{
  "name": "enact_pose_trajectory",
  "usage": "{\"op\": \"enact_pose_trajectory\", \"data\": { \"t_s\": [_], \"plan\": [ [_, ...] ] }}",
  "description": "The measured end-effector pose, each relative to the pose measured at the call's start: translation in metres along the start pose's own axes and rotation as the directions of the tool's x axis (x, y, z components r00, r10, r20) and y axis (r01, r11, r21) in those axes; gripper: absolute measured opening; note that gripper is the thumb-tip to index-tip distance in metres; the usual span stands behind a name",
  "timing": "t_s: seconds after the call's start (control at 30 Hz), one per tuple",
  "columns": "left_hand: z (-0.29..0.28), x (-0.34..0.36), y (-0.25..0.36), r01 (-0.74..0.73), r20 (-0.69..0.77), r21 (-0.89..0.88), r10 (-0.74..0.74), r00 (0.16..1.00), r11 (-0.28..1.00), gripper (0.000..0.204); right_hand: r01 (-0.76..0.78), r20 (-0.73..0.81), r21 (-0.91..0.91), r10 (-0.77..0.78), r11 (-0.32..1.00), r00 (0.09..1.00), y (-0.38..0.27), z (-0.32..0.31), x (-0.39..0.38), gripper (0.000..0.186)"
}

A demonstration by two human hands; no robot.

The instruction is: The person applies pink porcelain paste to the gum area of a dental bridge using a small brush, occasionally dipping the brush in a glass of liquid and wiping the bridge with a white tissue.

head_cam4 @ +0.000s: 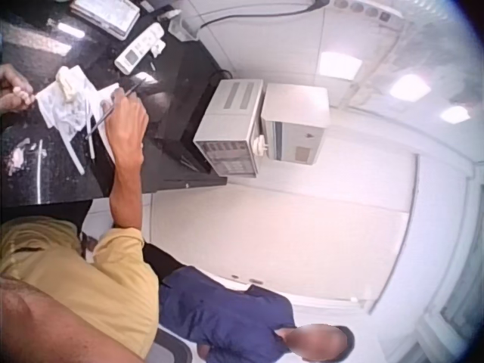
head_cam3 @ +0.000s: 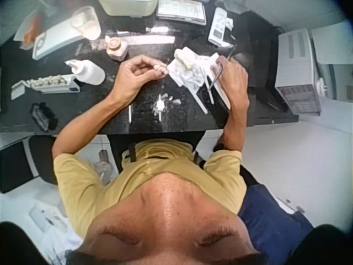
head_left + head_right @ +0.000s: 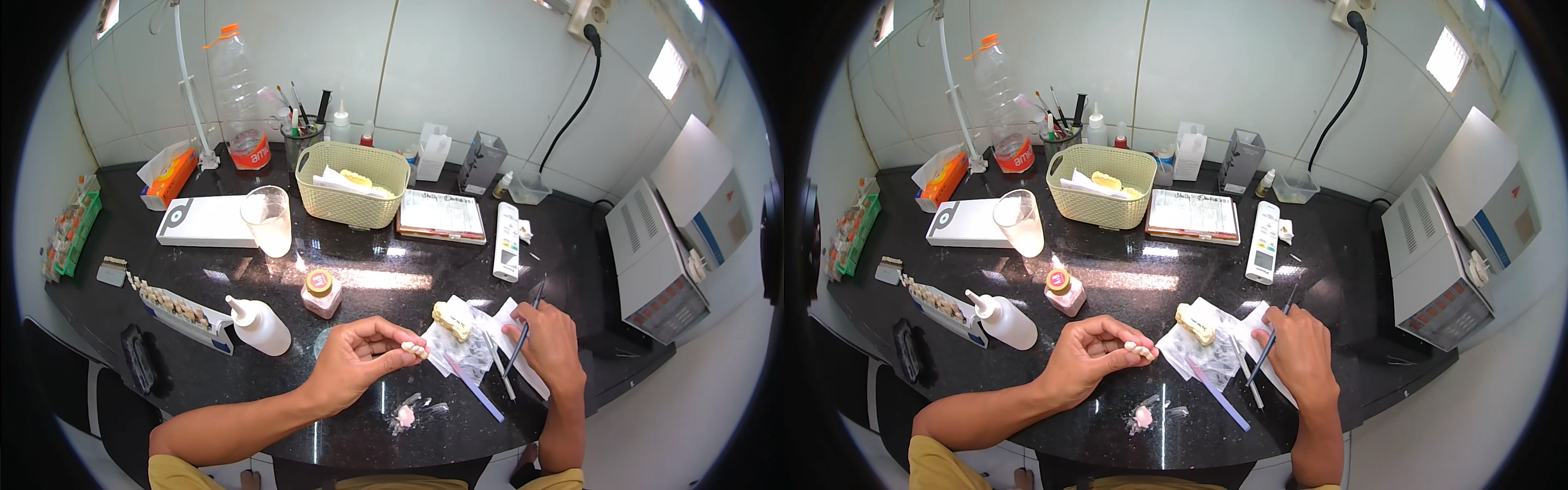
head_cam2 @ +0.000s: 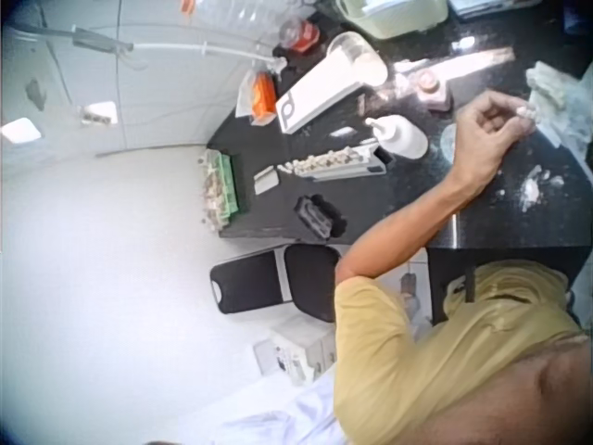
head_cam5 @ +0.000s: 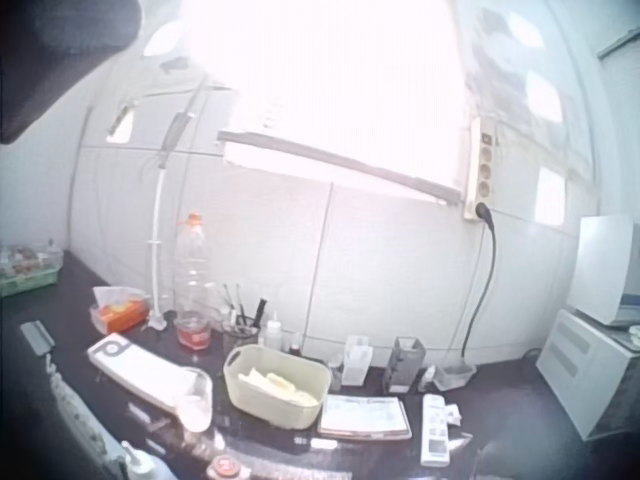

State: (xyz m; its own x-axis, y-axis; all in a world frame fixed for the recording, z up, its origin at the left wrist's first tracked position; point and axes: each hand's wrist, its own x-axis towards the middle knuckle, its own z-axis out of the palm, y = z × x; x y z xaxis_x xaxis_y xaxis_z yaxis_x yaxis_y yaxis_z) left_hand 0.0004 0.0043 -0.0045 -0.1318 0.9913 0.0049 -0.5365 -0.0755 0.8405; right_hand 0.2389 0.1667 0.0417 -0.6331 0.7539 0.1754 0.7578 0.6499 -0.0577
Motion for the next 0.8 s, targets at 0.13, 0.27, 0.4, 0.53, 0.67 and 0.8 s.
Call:
{"op": "enact_pose_trajectory", "data": {
  "t_s": [0.13, 0.27, 0.4, 0.53, 0.67, 0.8],
  "plan": [
    [0.0, 0.001, -0.001, -0.016, 0.011, 0.022, 0.016, 1.0, 1.0, 0.014, 0.021, -0.086, 0.072, -0.014, 0.997, 0.996, -0.001, 0.002, 0.002, 0.012],
    [0.001, 0.0, -0.002, -0.022, 0.019, 0.008, 0.022, 1.0, 1.0, 0.015, 0.033, -0.268, 0.294, 0.049, 0.955, 0.962, -0.013, -0.003, 0.004, 0.009],
    [0.001, -0.003, -0.004, 0.092, 0.025, -0.07, -0.09, 0.996, 0.993, 0.014, 0.107, -0.337, 0.594, 0.126, 0.797, 0.933, -0.027, -0.001, 0.003, 0.018],
    [0.002, -0.006, -0.006, 0.195, 0.044, -0.145, -0.19, 0.981, 0.97, 0.012, 0.106, -0.204, 0.667, 0.044, 0.738, 0.978, -0.031, 0.003, -0.001, 0.017],
    [0.005, -0.007, -0.005, 0.236, 0.069, -0.201, -0.227, 0.972, 0.951, 0.014, 0.187, -0.253, 0.652, -0.022, 0.735, 0.967, -0.035, 0.006, -0.006, 0.014],
    [0.004, -0.008, -0.006, 0.278, 0.122, -0.19, -0.258, 0.958, 0.942, 0.016, 0.259, -0.397, 0.582, -0.009, 0.771, 0.918, -0.048, 0.01, -0.01, 0.013]
  ]
}}
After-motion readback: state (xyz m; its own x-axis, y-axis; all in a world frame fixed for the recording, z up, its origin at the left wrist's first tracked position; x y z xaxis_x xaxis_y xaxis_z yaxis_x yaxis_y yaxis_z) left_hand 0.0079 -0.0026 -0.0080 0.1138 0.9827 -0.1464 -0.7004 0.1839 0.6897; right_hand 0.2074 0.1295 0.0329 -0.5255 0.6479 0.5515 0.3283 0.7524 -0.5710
